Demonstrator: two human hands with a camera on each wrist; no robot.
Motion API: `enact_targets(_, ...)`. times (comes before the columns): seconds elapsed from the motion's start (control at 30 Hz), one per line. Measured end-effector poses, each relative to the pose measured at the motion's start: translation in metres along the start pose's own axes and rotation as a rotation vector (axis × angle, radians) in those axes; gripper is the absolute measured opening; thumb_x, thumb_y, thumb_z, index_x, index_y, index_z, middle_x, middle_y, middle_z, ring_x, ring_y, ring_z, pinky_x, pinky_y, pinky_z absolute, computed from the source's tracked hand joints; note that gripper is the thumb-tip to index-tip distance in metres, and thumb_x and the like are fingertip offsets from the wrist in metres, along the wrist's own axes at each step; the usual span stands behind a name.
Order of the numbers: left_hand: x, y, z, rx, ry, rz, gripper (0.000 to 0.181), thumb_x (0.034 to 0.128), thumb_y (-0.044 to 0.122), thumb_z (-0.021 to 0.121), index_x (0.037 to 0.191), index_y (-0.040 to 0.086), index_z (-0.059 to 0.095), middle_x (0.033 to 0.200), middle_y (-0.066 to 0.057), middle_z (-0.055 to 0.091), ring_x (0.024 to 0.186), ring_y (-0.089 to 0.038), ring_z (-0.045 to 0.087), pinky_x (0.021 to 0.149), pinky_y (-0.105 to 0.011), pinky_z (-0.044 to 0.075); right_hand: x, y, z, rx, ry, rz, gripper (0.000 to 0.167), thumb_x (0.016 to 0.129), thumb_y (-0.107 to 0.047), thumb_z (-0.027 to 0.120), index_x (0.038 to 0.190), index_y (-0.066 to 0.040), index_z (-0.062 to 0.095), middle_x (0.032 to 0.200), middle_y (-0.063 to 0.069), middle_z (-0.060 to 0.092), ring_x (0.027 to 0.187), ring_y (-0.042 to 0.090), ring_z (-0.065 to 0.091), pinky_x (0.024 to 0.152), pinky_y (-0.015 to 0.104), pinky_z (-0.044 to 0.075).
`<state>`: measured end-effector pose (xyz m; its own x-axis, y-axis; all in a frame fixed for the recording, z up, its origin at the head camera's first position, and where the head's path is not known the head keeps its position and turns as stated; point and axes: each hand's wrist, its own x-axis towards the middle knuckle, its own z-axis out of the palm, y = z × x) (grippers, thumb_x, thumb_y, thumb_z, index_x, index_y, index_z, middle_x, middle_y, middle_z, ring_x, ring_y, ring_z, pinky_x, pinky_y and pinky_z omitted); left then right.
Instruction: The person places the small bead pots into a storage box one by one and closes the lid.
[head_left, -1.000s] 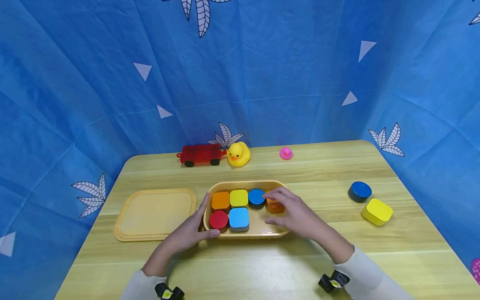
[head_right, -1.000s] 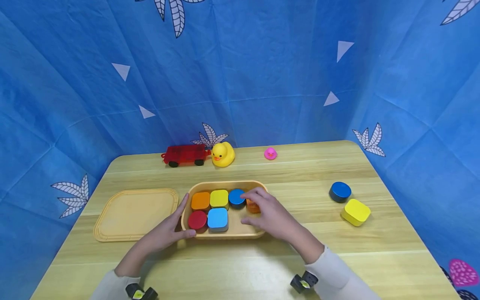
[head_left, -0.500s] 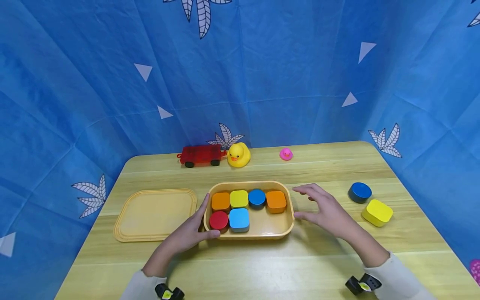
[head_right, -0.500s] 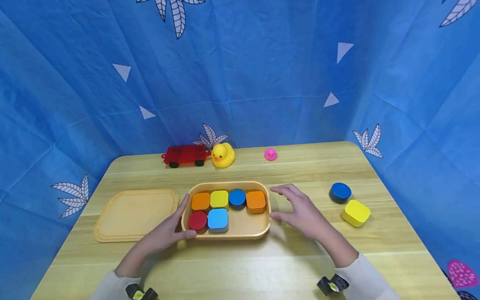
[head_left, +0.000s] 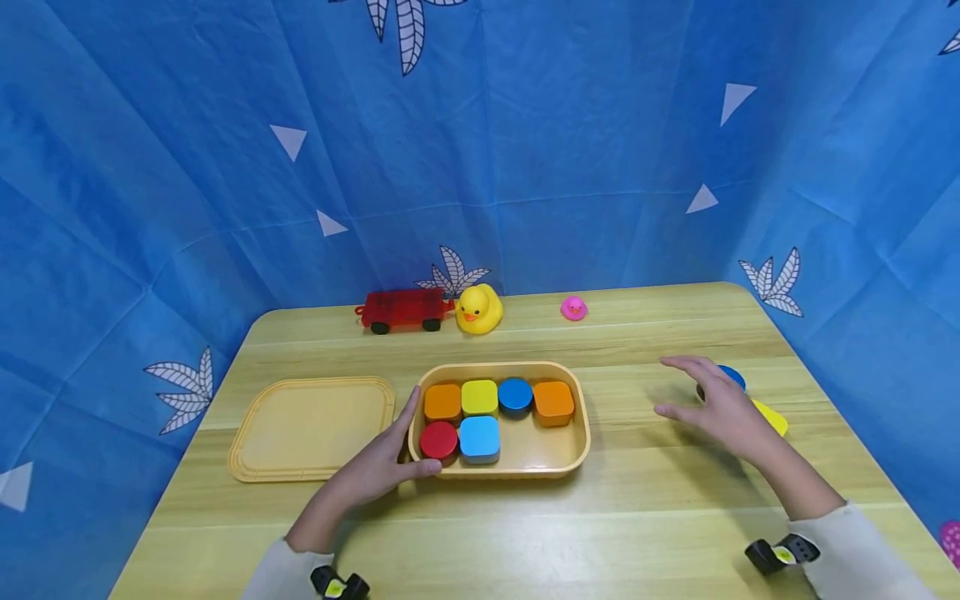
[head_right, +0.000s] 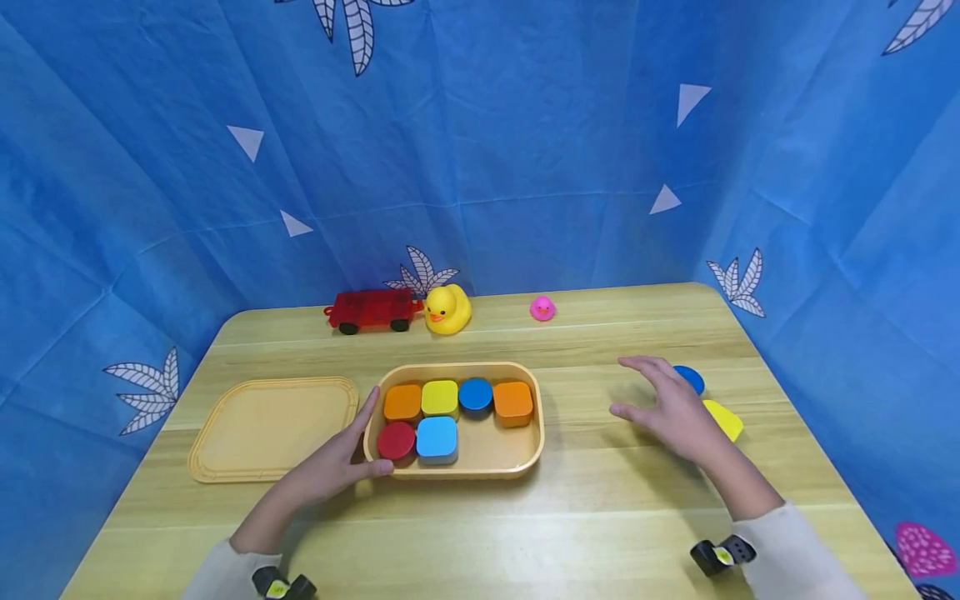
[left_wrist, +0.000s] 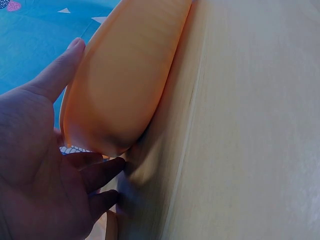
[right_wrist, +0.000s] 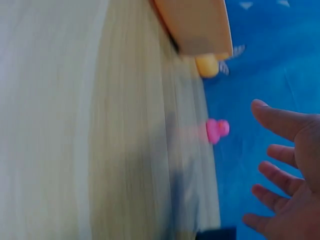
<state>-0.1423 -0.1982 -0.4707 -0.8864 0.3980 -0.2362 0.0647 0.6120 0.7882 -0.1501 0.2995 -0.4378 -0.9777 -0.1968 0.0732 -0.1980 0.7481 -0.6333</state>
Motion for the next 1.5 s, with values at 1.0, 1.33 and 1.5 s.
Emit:
enact_targets(1.0,0.001,0.001,0.001,0.01,0.005,-0.01,0.114,0.091,0.043,0.078,0.165,0.037,-0.008,0.174,-0.008,0.005,0.158,-0.04,0.014,0.123,-0.062,0.021,0.017,0.077,-0.046,-0.12,-0.159,0.235,0.084,0.095,-0.039,0.075,0.151,0.011,0.036,0.144,0.048,0.035,0.123,0.065,0.042,0.095,0.073,0.043)
enact_targets(1.33,0.0,0.001,0.001,0.016,0.007,-0.009,0.114,0.0906,0.045,0.078,0.165,0.036,-0.008,0.174,-0.008,0.005,0.158,-0.04,0.014,0.122,-0.061,0.023,0.02,0.066,-0.049,-0.103,-0.148,0.234,0.079,0.096,-0.037,0.074,0.148,0.012,0.04,0.144,0.048,0.035,0.124,0.064,0.042,0.098,0.074,0.041)
enact_targets(1.5,0.001,0.0,0.001,0.016,0.01,-0.01,0.115,0.0902,0.045,0.078,0.165,0.037,-0.008,0.174,-0.008,0.006,0.158,-0.04,0.015,0.122,-0.061,0.023,0.022,0.053,-0.047,-0.087,-0.137,0.202,0.077,0.096,-0.036,0.074,0.148,0.011,0.041,0.145,0.046,0.038,0.125,0.064,0.043,0.1,0.073,0.043)
